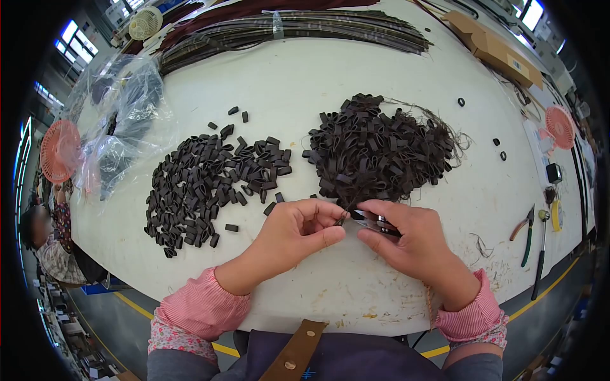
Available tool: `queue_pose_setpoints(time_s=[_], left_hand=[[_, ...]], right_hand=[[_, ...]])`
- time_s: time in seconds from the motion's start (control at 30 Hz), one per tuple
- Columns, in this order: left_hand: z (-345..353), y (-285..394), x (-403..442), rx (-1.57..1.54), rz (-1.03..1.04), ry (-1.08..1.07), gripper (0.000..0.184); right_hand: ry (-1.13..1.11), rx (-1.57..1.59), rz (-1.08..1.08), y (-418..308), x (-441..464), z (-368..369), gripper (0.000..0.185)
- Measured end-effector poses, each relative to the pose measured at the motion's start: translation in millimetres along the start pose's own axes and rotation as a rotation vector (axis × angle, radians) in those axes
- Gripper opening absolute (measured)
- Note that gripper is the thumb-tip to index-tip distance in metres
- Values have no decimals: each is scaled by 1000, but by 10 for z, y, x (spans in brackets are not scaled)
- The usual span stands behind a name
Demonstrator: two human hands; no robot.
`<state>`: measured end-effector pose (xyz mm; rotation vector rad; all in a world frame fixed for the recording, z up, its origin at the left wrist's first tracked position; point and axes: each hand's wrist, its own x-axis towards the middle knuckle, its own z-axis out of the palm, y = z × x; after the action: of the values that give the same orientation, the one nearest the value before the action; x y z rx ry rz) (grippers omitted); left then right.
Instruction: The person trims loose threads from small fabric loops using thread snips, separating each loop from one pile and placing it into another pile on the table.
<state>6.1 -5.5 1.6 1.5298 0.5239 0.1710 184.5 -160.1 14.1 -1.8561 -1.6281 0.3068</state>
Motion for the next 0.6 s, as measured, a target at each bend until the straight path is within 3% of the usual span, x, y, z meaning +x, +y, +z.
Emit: queue_pose_setpoints(time_s=[0.03,0.17,0.33,0.6], left_hand=[[5,28,-10,-181,-82,-43,30],[21,50,-18,-307,-109,-80,36],[-15,17,-17,-480,-143,-175,46],[26,-7,-23,-354,-58,-154,47]], right_hand=[[23,49,27,-38,11,-21,31],[55,179,131,-80,10,-81,32],[59,226,9,-27,-3,-31,28],[117,105,-81,-15,3,41,16]])
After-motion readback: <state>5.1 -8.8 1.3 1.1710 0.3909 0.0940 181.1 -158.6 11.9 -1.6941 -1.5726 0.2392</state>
